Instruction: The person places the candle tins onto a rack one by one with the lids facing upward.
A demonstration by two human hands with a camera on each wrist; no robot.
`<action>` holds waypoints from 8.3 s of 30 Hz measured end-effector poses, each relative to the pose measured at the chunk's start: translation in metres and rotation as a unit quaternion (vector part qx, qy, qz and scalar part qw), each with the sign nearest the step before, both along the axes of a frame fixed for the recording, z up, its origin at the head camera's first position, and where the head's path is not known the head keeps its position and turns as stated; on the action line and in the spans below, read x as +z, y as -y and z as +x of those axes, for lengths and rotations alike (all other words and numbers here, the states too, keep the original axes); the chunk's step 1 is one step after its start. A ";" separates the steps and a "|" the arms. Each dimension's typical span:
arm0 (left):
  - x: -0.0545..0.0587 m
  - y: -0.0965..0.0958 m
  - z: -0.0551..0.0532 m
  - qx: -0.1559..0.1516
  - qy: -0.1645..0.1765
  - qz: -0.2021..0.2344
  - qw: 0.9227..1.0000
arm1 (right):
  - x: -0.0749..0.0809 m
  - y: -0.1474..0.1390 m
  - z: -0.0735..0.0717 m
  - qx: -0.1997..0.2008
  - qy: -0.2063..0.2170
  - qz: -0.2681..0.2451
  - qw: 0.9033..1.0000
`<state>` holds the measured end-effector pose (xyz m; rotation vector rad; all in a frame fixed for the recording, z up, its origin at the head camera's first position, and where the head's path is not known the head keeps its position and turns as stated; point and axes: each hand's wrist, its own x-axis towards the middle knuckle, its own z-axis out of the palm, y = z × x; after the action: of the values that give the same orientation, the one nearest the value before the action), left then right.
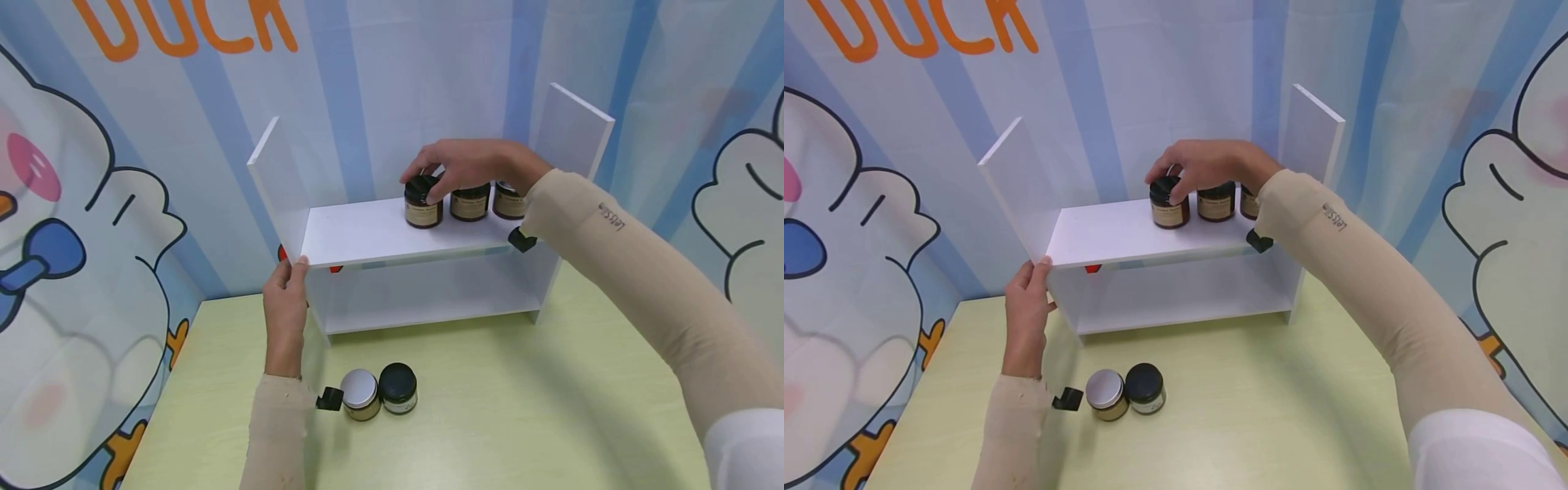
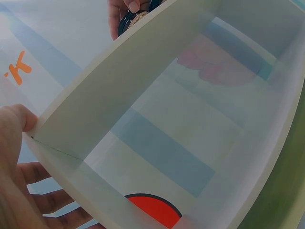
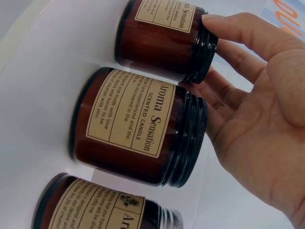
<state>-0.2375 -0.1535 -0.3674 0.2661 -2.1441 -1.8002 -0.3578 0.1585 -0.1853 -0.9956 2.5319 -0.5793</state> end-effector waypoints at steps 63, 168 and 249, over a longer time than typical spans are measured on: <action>-0.001 0.002 -0.003 0.008 0.012 -0.002 1.000 | -0.002 -0.019 0.038 -0.041 -0.081 -0.148 0.985; 0.004 0.000 -0.004 0.006 0.020 -0.005 1.000 | -0.252 0.021 0.129 0.043 0.144 -0.243 0.958; 0.021 0.007 -0.007 -0.026 0.050 -0.038 0.998 | -0.285 0.048 0.139 0.048 0.192 -0.249 0.948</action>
<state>-0.2448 -0.1603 -0.3468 0.2920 -2.3028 -1.7638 -0.2183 0.1109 -0.4708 -1.0331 2.0192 -1.2879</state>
